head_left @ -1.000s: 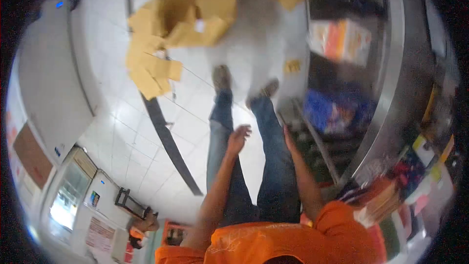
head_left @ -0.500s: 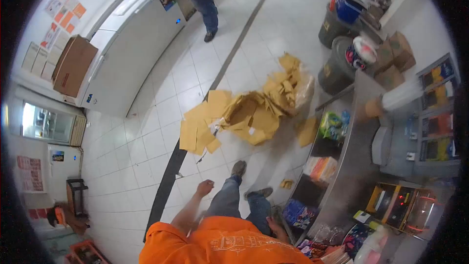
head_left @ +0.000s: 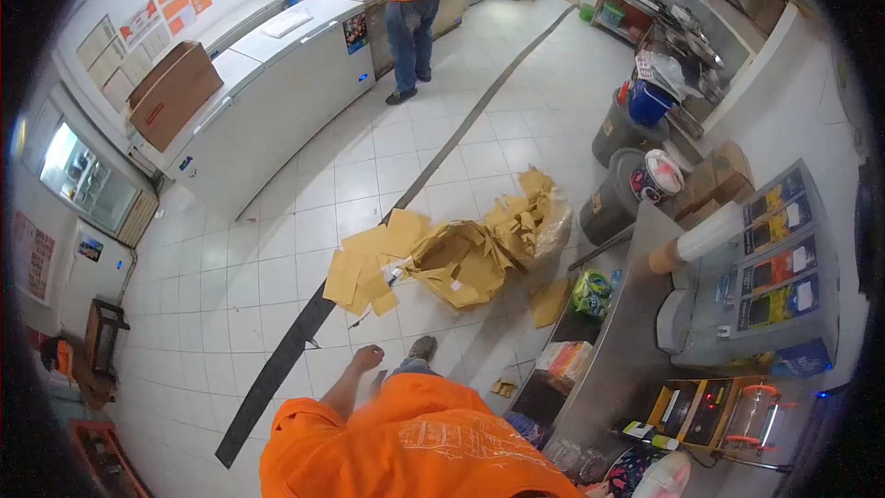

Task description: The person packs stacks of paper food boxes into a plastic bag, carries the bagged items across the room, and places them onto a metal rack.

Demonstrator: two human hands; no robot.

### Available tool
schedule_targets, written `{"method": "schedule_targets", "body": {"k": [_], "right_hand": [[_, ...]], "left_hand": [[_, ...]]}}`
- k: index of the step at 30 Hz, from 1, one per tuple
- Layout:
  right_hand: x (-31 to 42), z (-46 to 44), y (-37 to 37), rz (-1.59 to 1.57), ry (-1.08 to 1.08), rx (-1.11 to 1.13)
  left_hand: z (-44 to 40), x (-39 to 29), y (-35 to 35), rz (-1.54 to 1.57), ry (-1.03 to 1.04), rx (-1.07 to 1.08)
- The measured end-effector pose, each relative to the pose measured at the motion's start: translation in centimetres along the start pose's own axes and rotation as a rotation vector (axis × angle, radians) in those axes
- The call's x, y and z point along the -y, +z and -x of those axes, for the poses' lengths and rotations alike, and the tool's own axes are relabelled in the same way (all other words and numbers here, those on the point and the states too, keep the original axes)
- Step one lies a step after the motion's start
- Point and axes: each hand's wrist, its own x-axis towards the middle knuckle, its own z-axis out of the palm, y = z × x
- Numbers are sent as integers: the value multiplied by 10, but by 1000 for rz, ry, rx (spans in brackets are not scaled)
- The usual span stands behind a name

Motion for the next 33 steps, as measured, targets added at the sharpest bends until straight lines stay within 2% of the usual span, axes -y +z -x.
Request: {"method": "schedule_targets", "body": {"k": [6,9,12,15,18,19,22,25,28,29,32,33], "right_hand": [[-23,-1,-26,-34,-38,-9],[-35,-3,-34,-54,-56,0],[-42,-7,-40,-64,-77,16],[-49,-10,-45,-59,-101,33],[-55,-15,-53,-50,-127,48],[-56,-15,-56,-48,-135,53],[-59,-18,-60,-38,-162,71],[-61,-21,-63,-38,-177,88],[-61,-25,-66,-41,-191,106],[-62,-27,-66,-44,-195,111],[-66,-34,-64,-86,-211,111],[-68,-37,-64,-131,-218,104]], "left_hand": [[-2,-23,29,50,102,-12],[22,-42,32,114,23,35],[-8,9,51,-251,400,-3],[27,-5,40,-6,93,-28],[46,-1,38,-102,64,-106],[19,34,50,-451,254,-60],[47,23,54,-418,155,48],[74,1,66,-109,-106,116],[56,21,87,-627,209,257],[69,4,81,-780,350,234],[86,-7,85,-2,-83,67],[89,-7,83,1,-69,89]]}}
